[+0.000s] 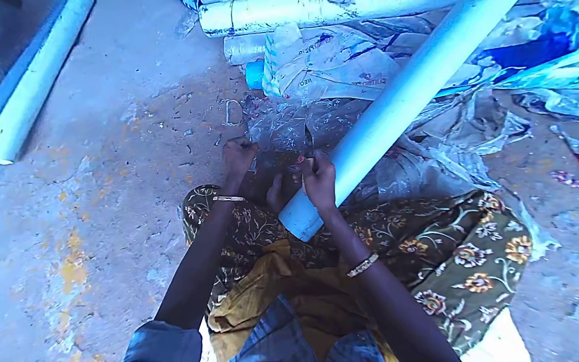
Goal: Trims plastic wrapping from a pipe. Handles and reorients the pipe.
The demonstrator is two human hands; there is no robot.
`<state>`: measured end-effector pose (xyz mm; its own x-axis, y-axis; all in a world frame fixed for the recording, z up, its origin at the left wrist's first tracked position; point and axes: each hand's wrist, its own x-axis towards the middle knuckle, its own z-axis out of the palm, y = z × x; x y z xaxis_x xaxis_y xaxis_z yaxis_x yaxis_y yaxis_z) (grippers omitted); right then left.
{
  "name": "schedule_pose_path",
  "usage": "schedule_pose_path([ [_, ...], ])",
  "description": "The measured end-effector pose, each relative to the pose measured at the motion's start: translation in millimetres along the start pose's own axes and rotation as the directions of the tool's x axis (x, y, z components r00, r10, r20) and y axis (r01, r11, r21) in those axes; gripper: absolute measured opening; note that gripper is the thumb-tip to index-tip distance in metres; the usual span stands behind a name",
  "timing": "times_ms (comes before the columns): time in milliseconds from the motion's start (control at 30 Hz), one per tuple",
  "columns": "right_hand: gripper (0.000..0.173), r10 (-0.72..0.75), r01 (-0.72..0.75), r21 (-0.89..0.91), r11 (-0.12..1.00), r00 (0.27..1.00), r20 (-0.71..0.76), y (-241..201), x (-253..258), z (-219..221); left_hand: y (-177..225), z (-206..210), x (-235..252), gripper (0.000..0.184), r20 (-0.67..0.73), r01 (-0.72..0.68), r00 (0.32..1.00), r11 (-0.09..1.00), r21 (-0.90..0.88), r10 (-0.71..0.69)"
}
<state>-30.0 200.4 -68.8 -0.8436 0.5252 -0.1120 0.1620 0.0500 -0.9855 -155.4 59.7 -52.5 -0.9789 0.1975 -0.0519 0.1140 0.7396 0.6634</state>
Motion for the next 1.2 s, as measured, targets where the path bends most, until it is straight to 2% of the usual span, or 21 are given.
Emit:
schedule_pose_path([
  [100, 0.019, -0.026, 0.025, -0.049, 0.998, 0.999, -0.024, 0.5, 3.6, 4.3, -23.6, -2.0, 14.8, 0.021, 0.022, -0.032, 0.999, 0.999, -0.015, 0.032],
  [233, 0.018, -0.064, 0.062, -0.078, 0.995, 0.998, -0.029, 3.9, 4.3, 5.8, -32.7, 4.9, 30.8, 0.015, 0.105, 0.055, 0.993, 0.998, -0.011, -0.053],
  [333, 0.019, -0.075, 0.071, -0.111, 0.991, 0.997, -0.033, 5.5, 2.3, 4.9, -37.9, 13.9, 33.3, 0.024, 0.146, 0.04, 0.989, 0.997, -0.072, -0.029],
  [467, 0.017, -0.08, 0.075, -0.121, 0.99, 0.996, -0.036, 4.8, 0.0, 2.1, -44.2, 17.4, 34.4, 0.037, 0.258, 0.038, 0.966, 0.968, -0.248, 0.029],
  [567, 0.017, -0.083, 0.078, -0.104, 0.991, 0.996, -0.036, 4.7, -0.7, 1.3, -47.1, 18.3, 33.8, 0.04, 0.222, 0.019, 0.973, 0.948, -0.316, 0.055],
  [667, 0.018, -0.089, 0.086, -0.083, 0.993, 0.995, -0.041, 4.2, -0.5, 0.7, -36.8, 14.3, 30.5, 0.031, 0.14, -0.022, 0.989, 0.984, -0.178, 0.048],
  [733, 0.02, -0.059, 0.058, -0.065, 0.996, 0.998, -0.012, 3.9, -4.1, -2.0, -27.9, 10.6, 22.4, 0.022, 0.096, -0.048, 0.994, 0.998, 0.047, 0.043],
  [800, 0.022, -0.023, 0.024, -0.05, 0.998, 1.0, 0.016, 2.4, -8.2, -4.6, -19.3, 3.3, 8.2, 0.034, 0.173, -0.087, 0.984, 0.968, 0.236, 0.046],
  [867, 0.022, -0.018, 0.019, -0.026, 0.999, 0.999, 0.029, 1.4, -9.6, -5.5, -12.6, -5.6, -21.0, 0.052, 0.278, -0.202, 0.952, 0.948, 0.247, 0.131],
  [933, 0.021, -0.028, 0.028, 0.01, 1.0, 0.999, 0.034, 2.5, -10.0, -6.1, -7.9, -8.7, -60.4, 0.047, 0.321, -0.253, 0.926, 0.959, 0.132, 0.2],
  [1000, 0.02, -0.045, 0.043, 0.048, 0.998, 0.998, 0.041, 4.0, -8.8, -6.3, -9.2, -3.4, -98.5, 0.033, 0.362, -0.229, 0.901, 0.971, -0.071, 0.239],
  [1067, 0.02, -0.063, 0.06, 0.083, 0.995, 0.997, 0.038, 5.4, -7.3, -5.4, -15.2, 9.8, -134.3, 0.032, 0.369, -0.192, 0.893, 0.959, -0.207, 0.258],
  [1133, 0.02, -0.12, 0.115, 0.104, 0.988, 0.992, 0.038, 8.1, -3.1, -2.3, -21.2, 23.8, -154.9, 0.036, 0.274, -0.207, 0.925, 0.953, -0.219, 0.264],
  [1200, 0.02, -0.17, 0.165, 0.126, 0.978, 0.985, 0.035, 11.1, 0.2, 1.0, -24.0, 28.4, -156.8, 0.037, 0.238, -0.179, 0.943, 0.959, -0.219, 0.231],
])
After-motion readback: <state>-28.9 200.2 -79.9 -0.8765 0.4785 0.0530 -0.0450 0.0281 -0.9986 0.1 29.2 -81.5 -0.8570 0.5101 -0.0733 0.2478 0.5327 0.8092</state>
